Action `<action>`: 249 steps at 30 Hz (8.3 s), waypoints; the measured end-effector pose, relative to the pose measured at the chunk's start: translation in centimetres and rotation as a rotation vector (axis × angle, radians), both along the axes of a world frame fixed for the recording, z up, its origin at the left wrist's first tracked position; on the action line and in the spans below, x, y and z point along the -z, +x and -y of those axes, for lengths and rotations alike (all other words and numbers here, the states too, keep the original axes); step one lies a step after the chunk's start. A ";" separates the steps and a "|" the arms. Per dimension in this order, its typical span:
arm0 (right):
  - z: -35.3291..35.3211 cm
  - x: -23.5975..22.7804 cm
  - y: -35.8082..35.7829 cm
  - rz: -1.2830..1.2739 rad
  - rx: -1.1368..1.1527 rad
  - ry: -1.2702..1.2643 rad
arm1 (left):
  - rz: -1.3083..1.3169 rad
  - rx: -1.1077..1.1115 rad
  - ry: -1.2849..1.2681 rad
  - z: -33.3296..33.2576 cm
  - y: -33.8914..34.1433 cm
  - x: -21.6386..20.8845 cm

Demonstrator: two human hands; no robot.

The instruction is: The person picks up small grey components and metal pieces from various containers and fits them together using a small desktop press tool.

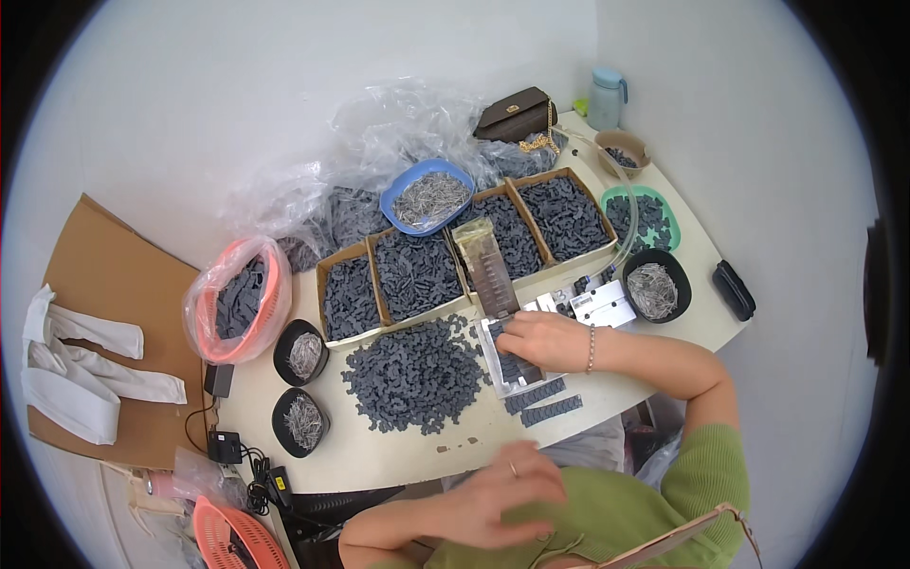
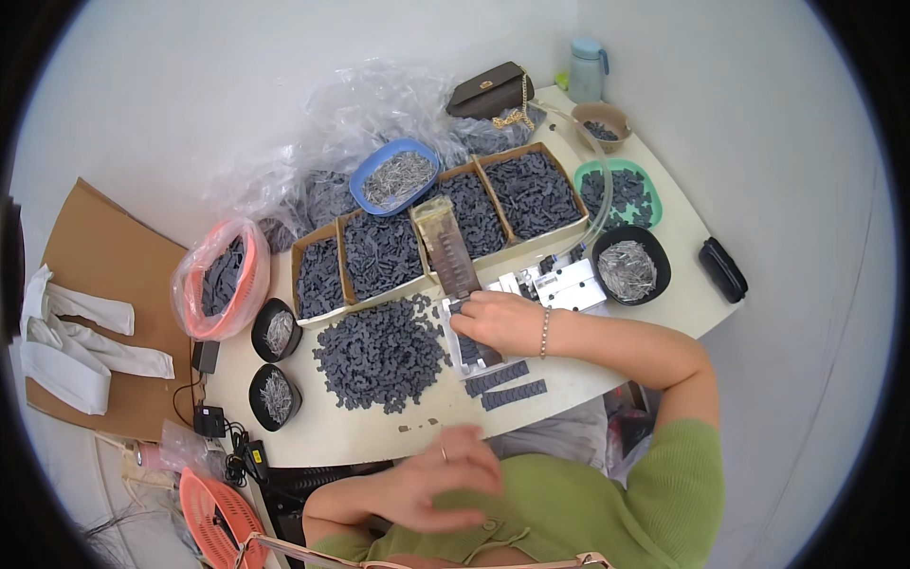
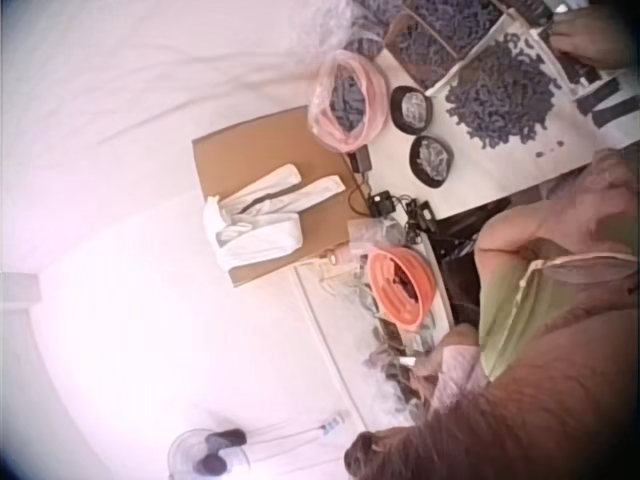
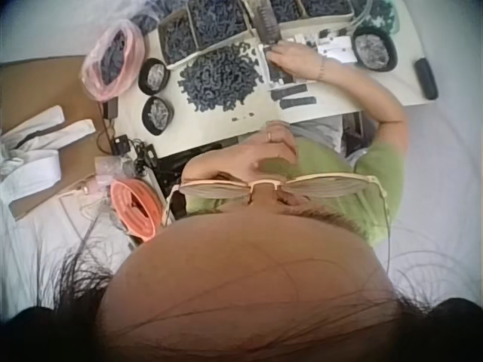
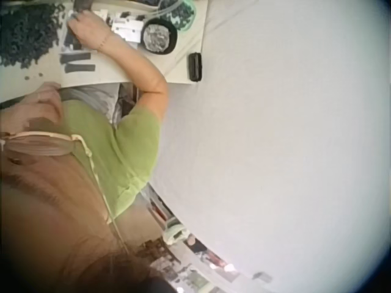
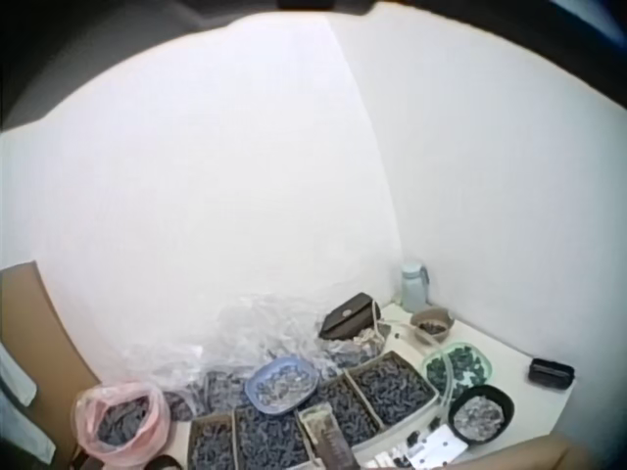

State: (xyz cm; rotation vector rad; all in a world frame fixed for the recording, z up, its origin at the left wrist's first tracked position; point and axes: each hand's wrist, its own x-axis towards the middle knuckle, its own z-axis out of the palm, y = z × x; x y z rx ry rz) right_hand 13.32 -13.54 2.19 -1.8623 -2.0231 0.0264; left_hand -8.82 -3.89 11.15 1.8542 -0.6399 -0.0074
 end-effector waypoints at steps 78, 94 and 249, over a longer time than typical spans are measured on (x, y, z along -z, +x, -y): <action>5.3 0.3 -7.7 0.404 0.115 0.304 | 0.289 -0.859 0.729 -8.2 3.8 6.9; 1.9 -2.6 -0.2 0.207 0.308 0.403 | 0.383 -0.604 0.679 -5.6 4.8 9.9; -2.0 -1.4 0.5 -0.722 0.173 -0.188 | -0.165 -0.580 0.199 -8.8 5.4 8.1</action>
